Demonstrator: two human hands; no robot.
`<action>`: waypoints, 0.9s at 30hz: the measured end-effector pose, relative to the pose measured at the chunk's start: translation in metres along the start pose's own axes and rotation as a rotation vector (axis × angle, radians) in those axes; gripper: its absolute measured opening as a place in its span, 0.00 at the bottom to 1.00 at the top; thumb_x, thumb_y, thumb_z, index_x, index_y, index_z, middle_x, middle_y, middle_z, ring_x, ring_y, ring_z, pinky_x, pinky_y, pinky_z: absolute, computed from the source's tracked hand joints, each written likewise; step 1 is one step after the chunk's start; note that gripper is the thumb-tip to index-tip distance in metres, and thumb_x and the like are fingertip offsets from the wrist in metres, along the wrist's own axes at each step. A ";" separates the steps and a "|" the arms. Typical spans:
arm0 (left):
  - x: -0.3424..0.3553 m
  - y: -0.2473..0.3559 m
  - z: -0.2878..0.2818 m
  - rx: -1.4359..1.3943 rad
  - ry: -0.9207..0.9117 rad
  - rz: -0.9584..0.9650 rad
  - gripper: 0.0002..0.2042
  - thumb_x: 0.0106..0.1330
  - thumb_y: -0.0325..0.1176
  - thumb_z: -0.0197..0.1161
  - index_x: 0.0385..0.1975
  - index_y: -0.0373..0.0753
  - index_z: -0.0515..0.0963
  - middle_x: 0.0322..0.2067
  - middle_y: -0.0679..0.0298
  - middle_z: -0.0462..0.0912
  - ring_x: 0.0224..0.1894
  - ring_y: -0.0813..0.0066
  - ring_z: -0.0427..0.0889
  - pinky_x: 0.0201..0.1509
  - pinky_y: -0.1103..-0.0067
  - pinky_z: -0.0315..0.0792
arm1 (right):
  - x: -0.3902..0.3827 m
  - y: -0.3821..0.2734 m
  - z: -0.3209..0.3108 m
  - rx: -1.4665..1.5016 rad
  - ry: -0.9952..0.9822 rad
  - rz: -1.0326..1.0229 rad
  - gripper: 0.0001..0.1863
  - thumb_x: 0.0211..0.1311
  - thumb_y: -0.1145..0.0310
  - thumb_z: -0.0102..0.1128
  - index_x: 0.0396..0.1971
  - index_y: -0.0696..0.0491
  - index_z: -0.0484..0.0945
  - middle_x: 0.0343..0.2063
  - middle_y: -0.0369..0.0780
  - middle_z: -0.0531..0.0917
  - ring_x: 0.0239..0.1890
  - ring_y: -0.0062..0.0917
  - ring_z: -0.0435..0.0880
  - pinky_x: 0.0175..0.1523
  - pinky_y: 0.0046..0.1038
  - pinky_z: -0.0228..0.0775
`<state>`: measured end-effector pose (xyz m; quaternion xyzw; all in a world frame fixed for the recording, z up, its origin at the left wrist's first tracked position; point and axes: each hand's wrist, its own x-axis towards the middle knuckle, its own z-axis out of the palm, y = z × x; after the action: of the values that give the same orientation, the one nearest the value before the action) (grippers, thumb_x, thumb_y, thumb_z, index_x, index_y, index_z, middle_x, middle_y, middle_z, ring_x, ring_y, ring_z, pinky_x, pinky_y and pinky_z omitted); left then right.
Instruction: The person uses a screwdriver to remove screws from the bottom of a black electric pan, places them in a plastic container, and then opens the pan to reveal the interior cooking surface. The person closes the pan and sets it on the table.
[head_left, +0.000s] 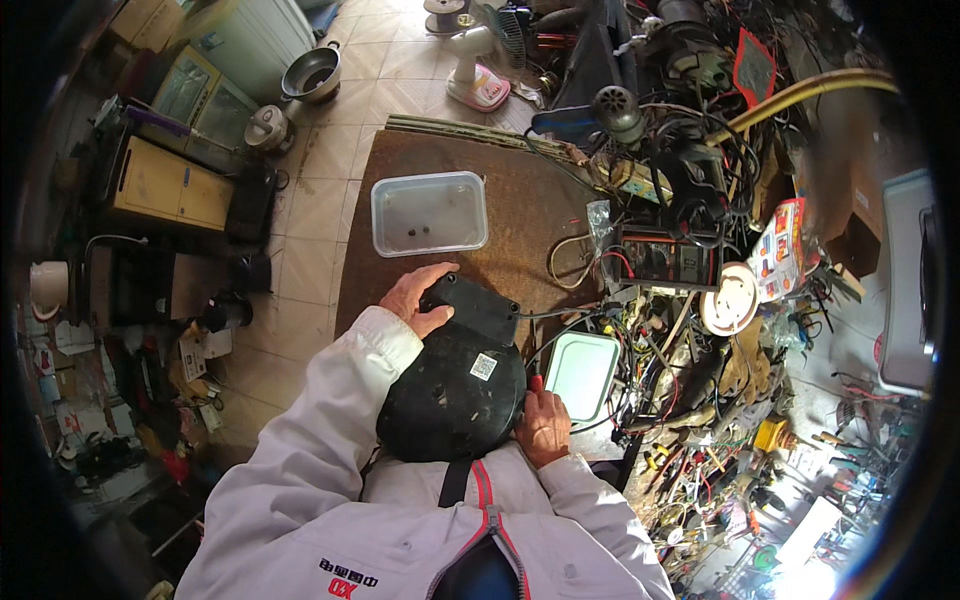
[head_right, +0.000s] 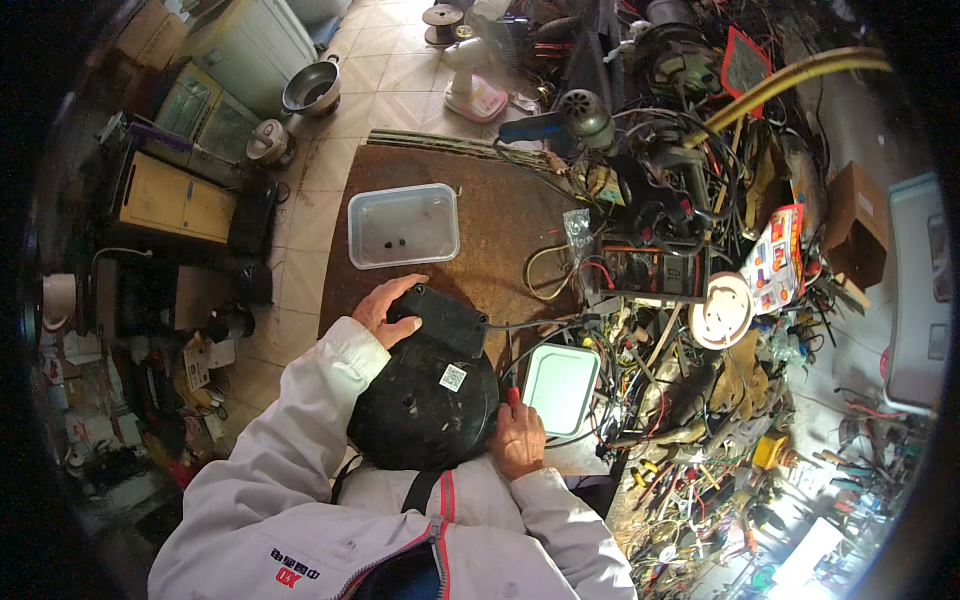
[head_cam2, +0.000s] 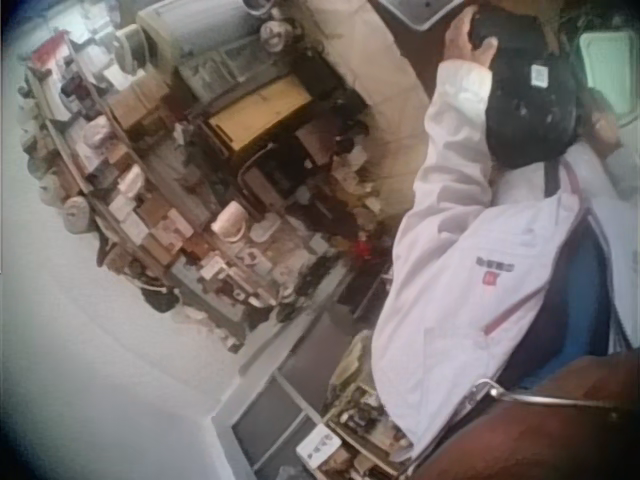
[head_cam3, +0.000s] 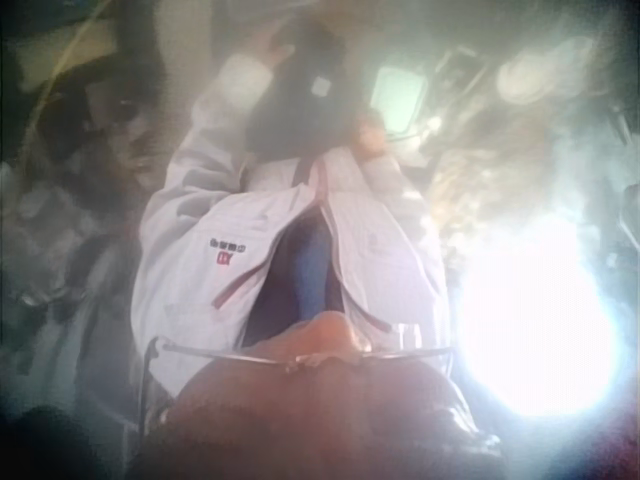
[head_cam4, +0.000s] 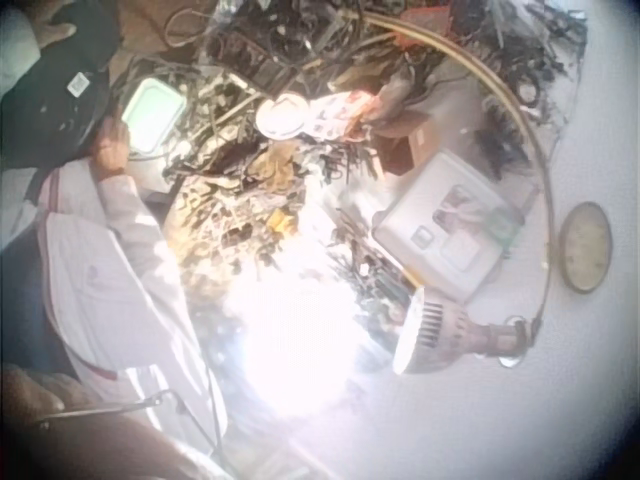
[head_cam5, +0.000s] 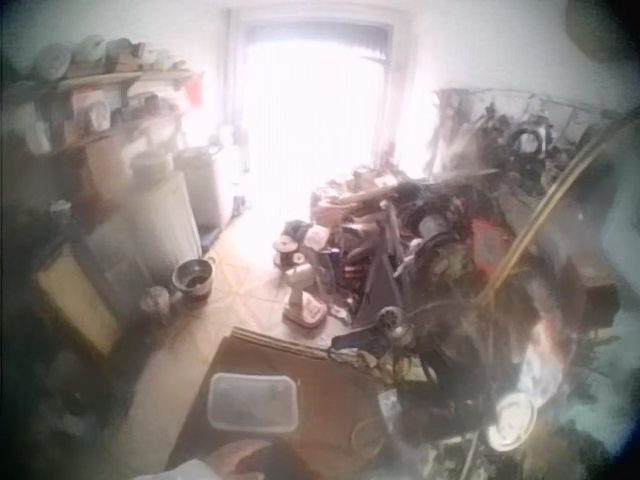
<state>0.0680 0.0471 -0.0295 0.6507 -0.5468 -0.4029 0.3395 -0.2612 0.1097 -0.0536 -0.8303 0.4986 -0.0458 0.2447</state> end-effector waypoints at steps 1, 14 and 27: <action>-0.002 0.001 0.000 0.010 0.017 0.005 0.33 0.59 0.32 0.70 0.68 0.51 0.71 0.64 0.61 0.76 0.64 0.58 0.74 0.67 0.68 0.70 | 0.001 0.001 -0.001 -0.031 -0.038 -0.021 0.14 0.44 0.74 0.68 0.34 0.57 0.77 0.35 0.49 0.77 0.41 0.47 0.79 0.44 0.47 0.73; -0.005 0.009 -0.010 -0.037 -0.032 -0.004 0.34 0.61 0.31 0.68 0.71 0.45 0.67 0.66 0.56 0.74 0.69 0.56 0.71 0.75 0.66 0.63 | 0.021 -0.003 -0.086 0.198 0.034 0.211 0.14 0.58 0.70 0.70 0.41 0.58 0.77 0.30 0.50 0.83 0.29 0.46 0.85 0.33 0.41 0.77; 0.000 0.009 -0.008 -0.009 0.008 -0.035 0.35 0.56 0.32 0.70 0.68 0.48 0.72 0.64 0.55 0.76 0.66 0.55 0.73 0.72 0.66 0.67 | 0.165 -0.114 -0.143 0.342 0.172 -0.215 0.14 0.66 0.72 0.65 0.47 0.60 0.74 0.31 0.52 0.83 0.30 0.46 0.85 0.36 0.39 0.77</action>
<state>0.0708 0.0458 -0.0181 0.6603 -0.5321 -0.4087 0.3374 -0.1331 -0.0390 0.0958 -0.8181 0.4114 -0.2261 0.3323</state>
